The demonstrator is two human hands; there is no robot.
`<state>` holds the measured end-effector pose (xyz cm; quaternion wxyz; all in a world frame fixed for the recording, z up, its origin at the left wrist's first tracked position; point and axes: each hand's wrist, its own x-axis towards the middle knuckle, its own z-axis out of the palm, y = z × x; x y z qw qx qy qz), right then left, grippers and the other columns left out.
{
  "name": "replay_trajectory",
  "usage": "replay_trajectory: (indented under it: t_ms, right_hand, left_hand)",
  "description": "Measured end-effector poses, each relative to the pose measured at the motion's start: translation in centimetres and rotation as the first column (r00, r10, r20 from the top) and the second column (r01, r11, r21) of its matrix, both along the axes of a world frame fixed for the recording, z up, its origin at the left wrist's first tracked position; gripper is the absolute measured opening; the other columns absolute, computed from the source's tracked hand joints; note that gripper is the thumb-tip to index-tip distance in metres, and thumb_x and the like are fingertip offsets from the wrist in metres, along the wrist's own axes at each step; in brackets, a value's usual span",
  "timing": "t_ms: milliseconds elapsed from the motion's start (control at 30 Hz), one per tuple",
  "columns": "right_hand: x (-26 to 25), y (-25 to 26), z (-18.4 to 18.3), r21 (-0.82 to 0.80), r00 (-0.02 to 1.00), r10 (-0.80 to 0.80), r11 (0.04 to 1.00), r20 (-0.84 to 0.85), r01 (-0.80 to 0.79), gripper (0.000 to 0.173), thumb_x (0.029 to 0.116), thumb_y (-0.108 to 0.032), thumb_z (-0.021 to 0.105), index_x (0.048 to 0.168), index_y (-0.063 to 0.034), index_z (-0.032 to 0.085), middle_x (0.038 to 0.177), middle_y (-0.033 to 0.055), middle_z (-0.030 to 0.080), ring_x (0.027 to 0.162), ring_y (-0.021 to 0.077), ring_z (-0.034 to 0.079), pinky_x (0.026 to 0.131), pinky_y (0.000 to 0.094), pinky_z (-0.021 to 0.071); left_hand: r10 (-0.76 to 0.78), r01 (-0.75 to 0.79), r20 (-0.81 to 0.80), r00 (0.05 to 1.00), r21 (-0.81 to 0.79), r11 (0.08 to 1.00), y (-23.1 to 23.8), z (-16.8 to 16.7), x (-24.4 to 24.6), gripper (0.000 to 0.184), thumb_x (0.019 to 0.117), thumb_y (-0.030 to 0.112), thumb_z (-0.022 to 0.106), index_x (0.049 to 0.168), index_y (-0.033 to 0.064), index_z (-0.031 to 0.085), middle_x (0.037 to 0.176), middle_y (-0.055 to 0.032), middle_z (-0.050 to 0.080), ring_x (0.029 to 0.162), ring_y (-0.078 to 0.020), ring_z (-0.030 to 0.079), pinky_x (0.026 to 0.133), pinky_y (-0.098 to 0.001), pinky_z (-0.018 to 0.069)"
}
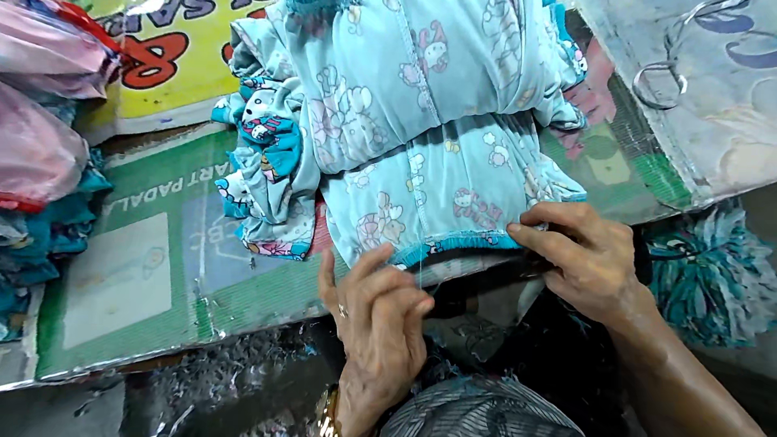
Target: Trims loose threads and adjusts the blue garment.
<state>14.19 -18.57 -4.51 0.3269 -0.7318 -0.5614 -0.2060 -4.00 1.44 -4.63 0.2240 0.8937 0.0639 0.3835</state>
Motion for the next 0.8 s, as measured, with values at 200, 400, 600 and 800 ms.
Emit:
replay_trajectory:
  t_ms: [200,400,600,800]
  right_hand:
    - [0.1,0.0,-0.3,0.011,1.000,-0.003,1.000,0.011,0.003,0.017,0.0977,-0.008,0.061,0.110,-0.0074,0.072,0.112,0.0163,0.067,0.084,0.0190,0.064,0.068,0.0278,0.0514]
    - [0.0,0.3,-0.3,0.020,1.000,-0.018,1.000,0.010,0.018,0.017,0.0960,-0.007,0.062,0.108,-0.0080,0.074,0.111,0.0161,0.068,0.087,0.0197,0.065,0.069,0.0274,0.0522]
    - [-0.1,-0.1,-0.1,0.021,0.999,-0.033,0.999,-0.002,0.033,0.020,0.0969,-0.011,0.065,0.115,-0.0096,0.074,0.116,0.0167,0.066,0.084,0.0184,0.064,0.069,0.0278,0.0526]
    - [0.9,-1.2,3.3,-0.039,0.996,-0.022,0.999,0.091,0.026,0.022,0.0980,-0.005,0.058,0.112,-0.0129,0.073,0.117,0.0167,0.066,0.073,0.0191,0.060,0.058,0.0296,0.0462]
  left_hand:
    - [-0.490,0.485,-0.035,0.871,-0.101,0.869,-4.7,-1.2,-2.2,0.026,0.1102,0.033,0.043,0.090,0.0199,0.052,0.096,0.0019,0.062,0.113,-0.0107,0.061,0.124,-0.0451,0.0237]
    - [-0.811,0.691,-0.433,0.394,-0.442,0.572,-9.2,-7.3,-3.7,0.028,0.1056,0.027,0.054,0.089,0.0079,0.067,0.083,-0.0086,0.065,0.074,-0.0243,0.067,0.067,-0.0389,0.0568]
    - [-0.528,0.568,-0.261,0.808,0.107,0.816,-6.5,-2.4,-2.8,0.012,0.1059,0.024,0.052,0.107,0.0228,0.063,0.129,0.0040,0.065,0.124,-0.0135,0.058,0.108,-0.0394,0.0412]
    - [-0.053,0.116,-0.192,0.980,0.335,0.935,4.8,2.6,0.0,0.023,0.1028,0.031,0.061,0.123,0.0202,0.065,0.133,-0.0026,0.067,0.137,-0.0224,0.052,0.117,-0.0596,0.0248]
